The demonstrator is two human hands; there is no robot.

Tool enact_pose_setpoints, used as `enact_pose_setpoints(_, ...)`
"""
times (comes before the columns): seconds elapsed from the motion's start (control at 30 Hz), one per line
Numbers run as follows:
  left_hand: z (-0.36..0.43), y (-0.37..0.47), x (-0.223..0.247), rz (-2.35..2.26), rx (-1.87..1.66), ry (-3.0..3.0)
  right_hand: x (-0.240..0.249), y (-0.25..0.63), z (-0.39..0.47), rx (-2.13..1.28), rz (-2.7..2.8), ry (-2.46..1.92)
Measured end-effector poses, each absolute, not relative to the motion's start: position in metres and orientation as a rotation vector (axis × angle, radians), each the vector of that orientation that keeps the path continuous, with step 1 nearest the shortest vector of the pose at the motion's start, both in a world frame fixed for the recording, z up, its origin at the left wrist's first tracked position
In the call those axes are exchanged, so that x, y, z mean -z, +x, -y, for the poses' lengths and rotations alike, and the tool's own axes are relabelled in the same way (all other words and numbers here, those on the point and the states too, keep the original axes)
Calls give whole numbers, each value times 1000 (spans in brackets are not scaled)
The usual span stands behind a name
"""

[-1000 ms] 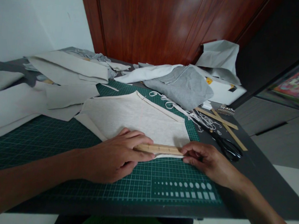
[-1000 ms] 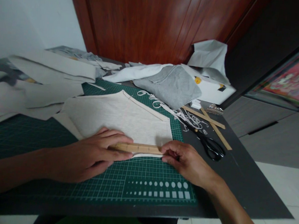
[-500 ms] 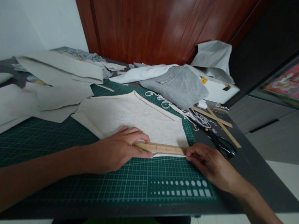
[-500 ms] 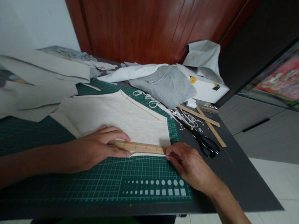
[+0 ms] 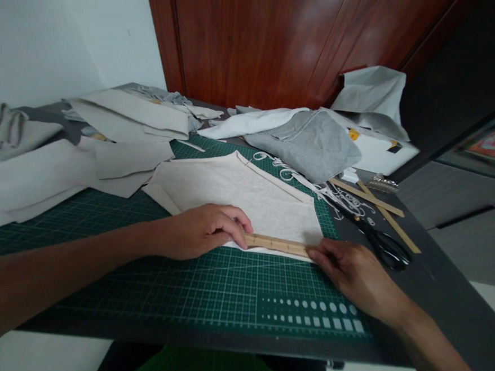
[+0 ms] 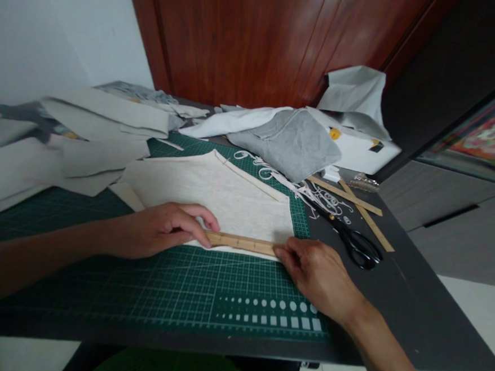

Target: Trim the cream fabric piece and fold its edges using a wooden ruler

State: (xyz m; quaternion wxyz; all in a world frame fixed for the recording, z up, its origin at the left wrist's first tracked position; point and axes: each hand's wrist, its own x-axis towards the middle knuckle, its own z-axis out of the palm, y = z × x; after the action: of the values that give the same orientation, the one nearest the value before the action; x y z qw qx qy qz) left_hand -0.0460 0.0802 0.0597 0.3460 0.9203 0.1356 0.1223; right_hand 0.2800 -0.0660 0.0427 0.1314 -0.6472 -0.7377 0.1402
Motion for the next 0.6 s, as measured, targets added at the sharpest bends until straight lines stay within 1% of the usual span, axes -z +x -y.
enact_pose_setpoints(0.23,-84,-45,-57,-353,-283,2292,-43,284,62,-612,2036,-1912)
enact_pose_setpoints(0.4,-76,-47,-56,-369,-296,2405,-40,286,62,-760,1955,-1758)
enact_pose_setpoints(0.6,-70,-47,-56,-403,-323,2443,-47,270,54,-672,2086,-1701)
